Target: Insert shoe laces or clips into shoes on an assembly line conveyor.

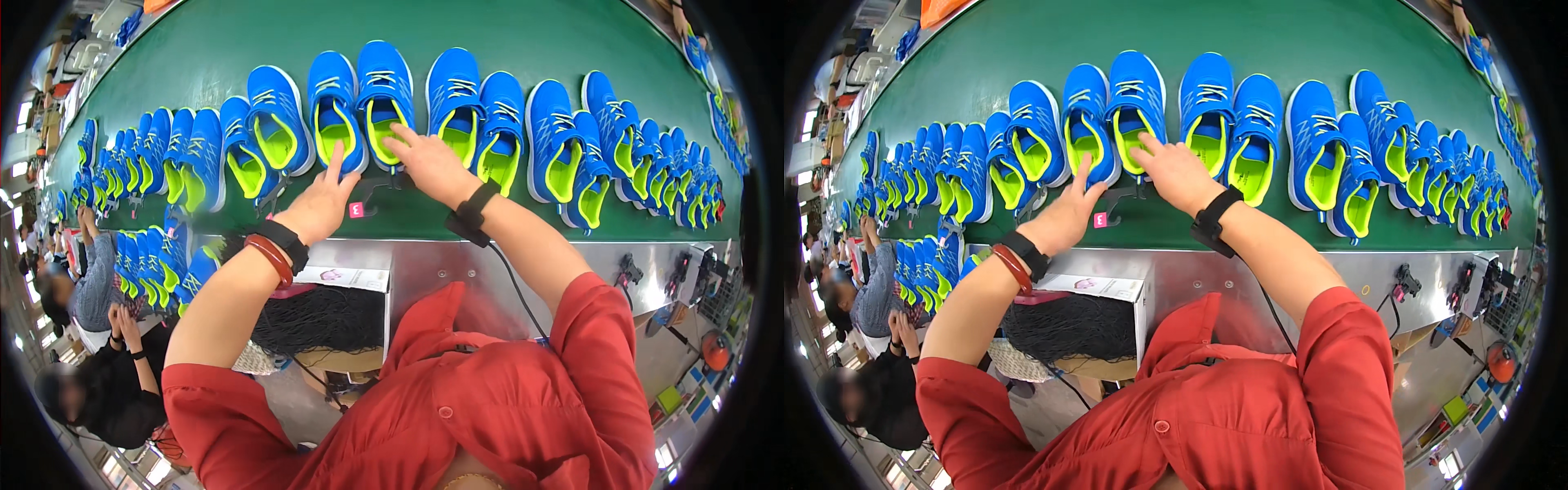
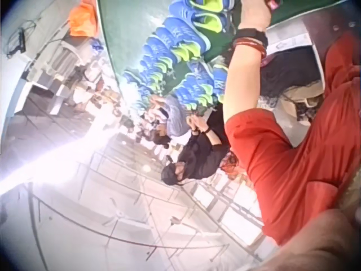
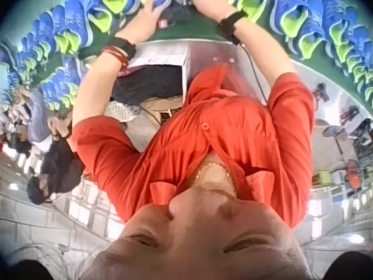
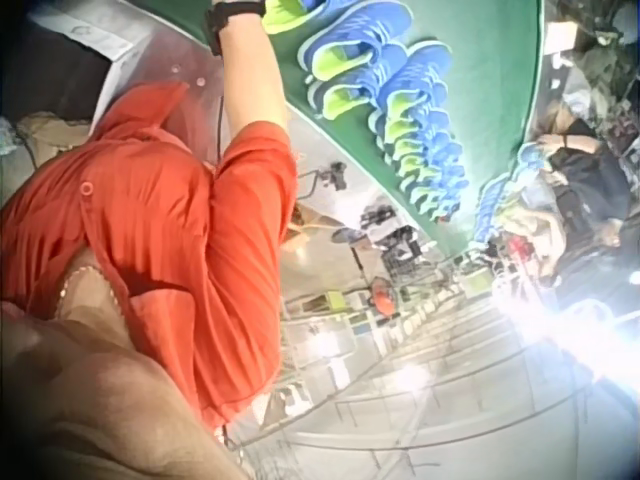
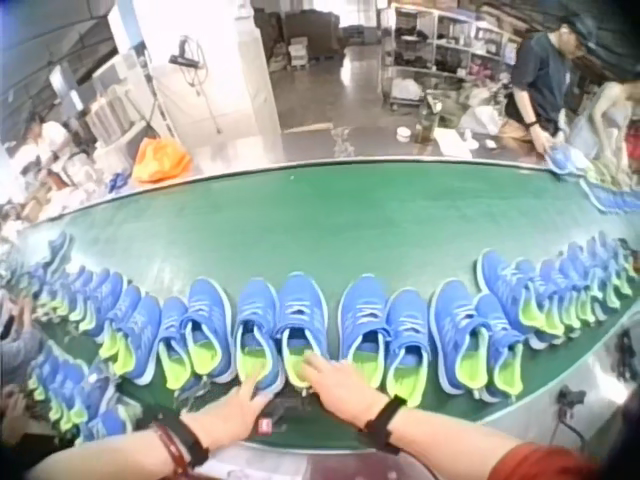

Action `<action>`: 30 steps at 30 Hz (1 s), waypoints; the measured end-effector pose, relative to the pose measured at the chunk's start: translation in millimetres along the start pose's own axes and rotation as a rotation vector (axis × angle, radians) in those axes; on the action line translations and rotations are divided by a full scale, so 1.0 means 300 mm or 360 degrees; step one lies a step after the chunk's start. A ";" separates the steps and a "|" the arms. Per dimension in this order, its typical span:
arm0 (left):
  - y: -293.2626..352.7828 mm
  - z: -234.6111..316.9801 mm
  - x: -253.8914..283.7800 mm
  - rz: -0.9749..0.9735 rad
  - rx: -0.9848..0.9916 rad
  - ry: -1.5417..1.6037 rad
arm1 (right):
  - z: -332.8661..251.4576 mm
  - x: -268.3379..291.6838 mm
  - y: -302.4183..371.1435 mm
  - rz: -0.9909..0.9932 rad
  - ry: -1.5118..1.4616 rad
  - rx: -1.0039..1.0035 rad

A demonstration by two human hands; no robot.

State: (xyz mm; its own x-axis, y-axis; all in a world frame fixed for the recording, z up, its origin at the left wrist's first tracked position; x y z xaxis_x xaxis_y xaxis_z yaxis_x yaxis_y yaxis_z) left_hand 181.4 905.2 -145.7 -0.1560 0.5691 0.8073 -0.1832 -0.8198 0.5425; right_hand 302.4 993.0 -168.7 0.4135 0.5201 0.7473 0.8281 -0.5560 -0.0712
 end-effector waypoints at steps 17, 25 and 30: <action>-0.188 0.481 0.086 0.0427 -0.0181 -0.0157 | 0.579 0.861 1.564 0.1104 0.0438 -0.1221; -0.267 0.366 0.011 0.0446 0.0146 -0.0152 | 0.757 0.885 1.874 0.0153 0.0622 -0.1205; -0.306 0.368 0.027 0.0587 -0.0083 -0.0165 | 0.761 0.888 1.907 0.0299 0.0531 -0.1233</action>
State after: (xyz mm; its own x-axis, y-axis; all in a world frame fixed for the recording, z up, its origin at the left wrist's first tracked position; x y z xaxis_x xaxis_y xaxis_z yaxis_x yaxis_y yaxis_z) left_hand 304.0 978.0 -163.5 -0.1223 0.2249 0.9667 -0.1829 -0.9624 0.2007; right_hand 972.8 961.4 -161.2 0.2842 0.2251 0.9320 0.2157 -0.9622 0.1666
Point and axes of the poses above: each hand's wrist, its own y-axis away from the middle knuckle, its own x-axis out of the back of the hand, z = x × y, the point moved 8 cm from there along -y, towards the middle knuckle, and after that the axes turned 8 degrees about -y, right-handed, at the moved point
